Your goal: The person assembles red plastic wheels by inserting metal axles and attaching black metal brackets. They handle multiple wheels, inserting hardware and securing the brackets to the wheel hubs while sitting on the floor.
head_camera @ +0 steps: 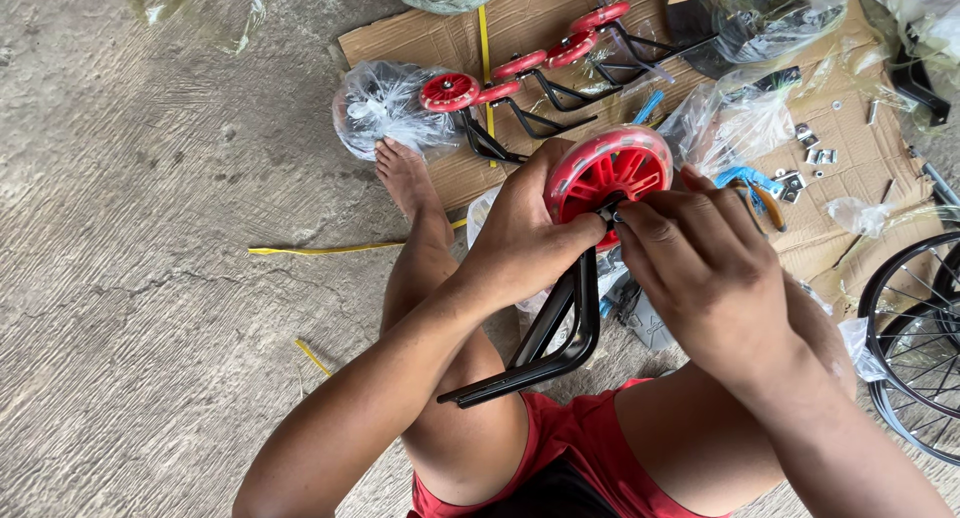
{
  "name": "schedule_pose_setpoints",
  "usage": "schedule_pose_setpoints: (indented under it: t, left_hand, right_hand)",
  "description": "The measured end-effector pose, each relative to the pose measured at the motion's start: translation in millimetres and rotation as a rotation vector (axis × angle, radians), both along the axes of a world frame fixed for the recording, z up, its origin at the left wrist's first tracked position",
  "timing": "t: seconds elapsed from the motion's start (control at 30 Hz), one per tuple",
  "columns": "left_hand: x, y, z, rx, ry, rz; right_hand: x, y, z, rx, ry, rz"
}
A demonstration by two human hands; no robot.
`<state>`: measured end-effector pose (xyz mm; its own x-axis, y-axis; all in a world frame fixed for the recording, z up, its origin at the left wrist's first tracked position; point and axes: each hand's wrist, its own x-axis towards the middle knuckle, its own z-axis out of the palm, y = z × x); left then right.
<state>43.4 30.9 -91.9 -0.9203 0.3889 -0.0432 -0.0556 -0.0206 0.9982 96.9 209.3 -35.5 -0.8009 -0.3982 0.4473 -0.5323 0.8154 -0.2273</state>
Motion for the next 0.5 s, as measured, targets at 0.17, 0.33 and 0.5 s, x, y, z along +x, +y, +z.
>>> schedule_pose_setpoints:
  t: [0.17, 0.33, 0.5]
  left_hand:
    - [4.9, 1.6, -3.3, 0.045, 0.042, 0.03]
    - [5.8, 0.4, -6.2, 0.066, -0.016, 0.022]
    - [6.7, 0.8, -7.8, 0.186, -0.061, 0.017]
  right_hand:
    - [3.0, -4.3, 1.0, 0.017, -0.023, -0.038]
    - [3.5, -3.5, 4.7, -0.023, -0.016, 0.013]
    - [4.1, -3.0, 4.1, 0.002, -0.001, 0.023]
